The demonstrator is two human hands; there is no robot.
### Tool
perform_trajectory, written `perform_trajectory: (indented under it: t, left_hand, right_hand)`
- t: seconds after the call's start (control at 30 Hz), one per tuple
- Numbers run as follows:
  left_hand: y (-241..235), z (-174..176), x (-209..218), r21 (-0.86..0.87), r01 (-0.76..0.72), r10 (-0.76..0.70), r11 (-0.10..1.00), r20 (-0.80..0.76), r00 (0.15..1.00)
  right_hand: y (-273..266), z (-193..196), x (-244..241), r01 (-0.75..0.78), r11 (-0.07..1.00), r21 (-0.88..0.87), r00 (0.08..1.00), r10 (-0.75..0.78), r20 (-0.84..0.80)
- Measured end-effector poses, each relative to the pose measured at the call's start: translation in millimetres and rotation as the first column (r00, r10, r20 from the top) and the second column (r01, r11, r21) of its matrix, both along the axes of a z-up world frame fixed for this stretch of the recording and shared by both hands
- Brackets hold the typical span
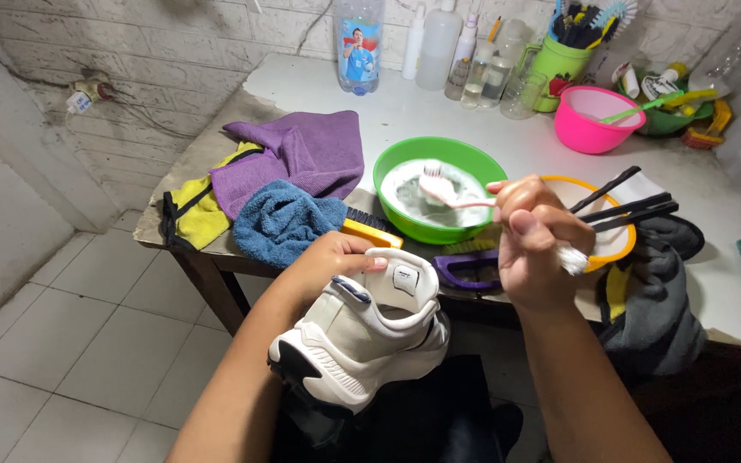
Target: The person wipes a white sneaker with a yellow cloth, removes the insole, and then scrubs the interior and upper parts of the shoe with a pink brush dipped in soapy water. The person repeatedly dips the brush into a green bowl of soapy water to continue scrubbing.
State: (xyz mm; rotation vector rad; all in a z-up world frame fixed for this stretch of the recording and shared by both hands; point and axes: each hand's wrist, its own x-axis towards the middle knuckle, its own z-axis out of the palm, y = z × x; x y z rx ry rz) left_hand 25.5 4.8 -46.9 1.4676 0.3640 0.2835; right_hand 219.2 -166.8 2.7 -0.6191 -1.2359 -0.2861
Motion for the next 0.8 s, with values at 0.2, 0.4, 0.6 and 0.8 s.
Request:
perform_trajectory:
  t: [0.2, 0.4, 0.6, 0.8]
  left_hand:
    - [7, -1, -9, 0.226, 0.199, -0.2, 0.954, -0.021, 0.98]
    - [28, -13, -11, 0.294, 0.231, -0.261, 0.927, 0.065, 0.963]
    - [11, -2, -15, 0.185, 0.261, -0.265, 0.948, -0.002, 0.964]
    - [-3, -3, -35, 0.316, 0.239, -0.276, 0.918, 0.076, 0.958]
  right_hand:
    - [-21, 14, -24, 0.107, 0.994, 0.023, 0.986, -0.104, -0.128]
    - [-16, 3, -22, 0.04, 0.999, -0.006, 0.999, -0.04, -0.028]
    - [-21, 9, -30, 0.139, 0.988, -0.068, 0.99, -0.138, 0.018]
    - [-33, 16, -36, 0.139, 0.978, -0.154, 0.988, -0.148, -0.046]
